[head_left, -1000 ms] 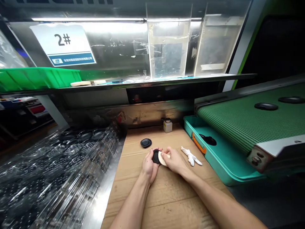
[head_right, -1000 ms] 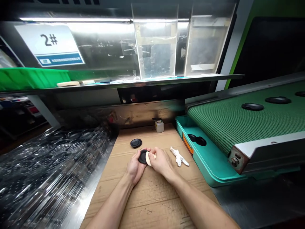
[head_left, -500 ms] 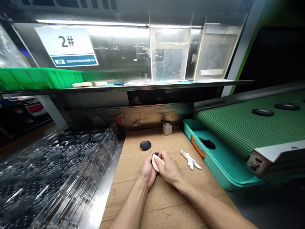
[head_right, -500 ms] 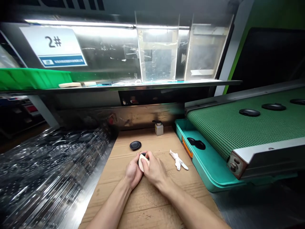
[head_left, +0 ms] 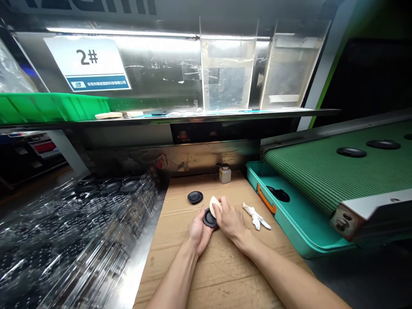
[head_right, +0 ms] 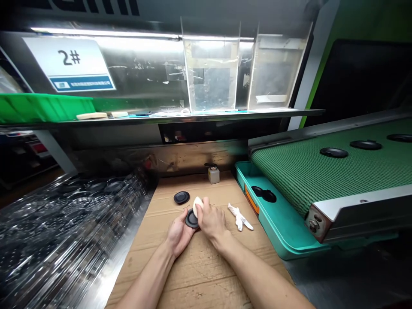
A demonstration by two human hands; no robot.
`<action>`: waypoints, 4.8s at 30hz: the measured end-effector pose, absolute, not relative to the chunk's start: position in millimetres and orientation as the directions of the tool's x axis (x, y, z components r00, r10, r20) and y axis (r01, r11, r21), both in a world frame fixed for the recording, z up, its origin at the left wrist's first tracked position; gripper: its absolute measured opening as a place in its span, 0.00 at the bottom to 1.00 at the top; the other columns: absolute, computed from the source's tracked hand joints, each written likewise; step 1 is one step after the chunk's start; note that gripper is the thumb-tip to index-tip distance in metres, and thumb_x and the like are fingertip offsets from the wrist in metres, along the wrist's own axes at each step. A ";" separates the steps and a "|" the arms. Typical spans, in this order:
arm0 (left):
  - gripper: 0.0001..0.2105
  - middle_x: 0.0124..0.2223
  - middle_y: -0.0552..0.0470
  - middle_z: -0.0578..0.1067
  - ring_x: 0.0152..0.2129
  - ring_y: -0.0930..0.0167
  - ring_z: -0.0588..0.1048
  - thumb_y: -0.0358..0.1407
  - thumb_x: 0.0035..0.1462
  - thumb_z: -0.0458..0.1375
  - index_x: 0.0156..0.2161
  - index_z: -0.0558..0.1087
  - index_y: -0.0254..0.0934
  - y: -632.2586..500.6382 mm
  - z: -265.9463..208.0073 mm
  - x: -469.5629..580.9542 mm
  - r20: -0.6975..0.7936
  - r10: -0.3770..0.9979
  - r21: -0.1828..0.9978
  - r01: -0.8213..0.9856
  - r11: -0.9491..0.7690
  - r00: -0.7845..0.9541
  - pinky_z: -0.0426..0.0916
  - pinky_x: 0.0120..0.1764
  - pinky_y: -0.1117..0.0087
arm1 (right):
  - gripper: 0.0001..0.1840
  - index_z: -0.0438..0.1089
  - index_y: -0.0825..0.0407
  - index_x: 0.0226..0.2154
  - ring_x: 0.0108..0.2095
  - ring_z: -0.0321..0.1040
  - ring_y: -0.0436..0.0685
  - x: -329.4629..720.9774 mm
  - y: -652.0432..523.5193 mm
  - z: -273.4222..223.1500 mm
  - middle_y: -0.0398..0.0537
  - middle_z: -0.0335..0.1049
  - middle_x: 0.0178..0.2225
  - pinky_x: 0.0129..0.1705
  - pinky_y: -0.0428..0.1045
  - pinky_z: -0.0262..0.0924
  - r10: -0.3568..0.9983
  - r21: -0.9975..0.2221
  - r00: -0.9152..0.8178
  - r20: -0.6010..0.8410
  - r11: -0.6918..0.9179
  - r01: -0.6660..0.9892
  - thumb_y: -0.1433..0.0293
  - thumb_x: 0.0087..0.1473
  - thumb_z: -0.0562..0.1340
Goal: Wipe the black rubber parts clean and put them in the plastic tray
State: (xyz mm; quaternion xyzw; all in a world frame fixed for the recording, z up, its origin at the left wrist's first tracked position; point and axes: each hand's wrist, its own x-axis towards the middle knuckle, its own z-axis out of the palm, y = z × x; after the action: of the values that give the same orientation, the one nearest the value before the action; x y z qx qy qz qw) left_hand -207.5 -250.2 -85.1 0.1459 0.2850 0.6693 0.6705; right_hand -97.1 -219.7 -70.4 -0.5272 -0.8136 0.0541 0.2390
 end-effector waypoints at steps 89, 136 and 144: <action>0.15 0.49 0.41 0.74 0.48 0.62 0.71 0.40 0.60 0.53 0.48 0.70 0.34 -261.8 -72.1 -187.4 -0.132 0.986 0.652 -0.758 0.008 -0.104 0.65 0.52 0.59 | 0.08 0.68 0.51 0.33 0.35 0.66 0.53 -72.9 -233.5 -60.2 0.47 0.69 0.37 0.38 0.45 0.57 0.691 -0.413 -0.590 0.418 0.723 0.554 0.71 0.57 0.53; 0.12 0.49 0.42 0.74 0.47 0.63 0.72 0.37 0.59 0.55 0.45 0.73 0.34 -265.1 -70.6 -180.2 -0.117 0.988 0.696 -0.718 0.011 -0.099 0.68 0.48 0.60 | 0.09 0.64 0.51 0.33 0.32 0.62 0.52 -62.7 -215.9 -62.8 0.46 0.65 0.33 0.33 0.45 0.51 0.716 -0.289 -0.447 0.536 0.653 0.700 0.69 0.61 0.51; 0.12 0.51 0.41 0.73 0.51 0.64 0.70 0.36 0.61 0.52 0.45 0.72 0.33 -261.5 -73.4 -189.5 -0.127 0.983 0.582 -0.812 -0.037 -0.136 0.63 0.55 0.61 | 0.06 0.66 0.51 0.31 0.34 0.65 0.51 -68.6 -220.6 -73.3 0.46 0.67 0.33 0.37 0.45 0.55 0.730 -0.461 -0.511 0.453 0.683 0.567 0.72 0.57 0.54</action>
State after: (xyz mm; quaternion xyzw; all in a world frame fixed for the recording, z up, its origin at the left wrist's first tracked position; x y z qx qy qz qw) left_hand -189.5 -261.5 -73.4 0.1567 0.2720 0.7027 0.6385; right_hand -68.6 -220.6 -73.3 -0.3772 -0.8598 0.1279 0.3196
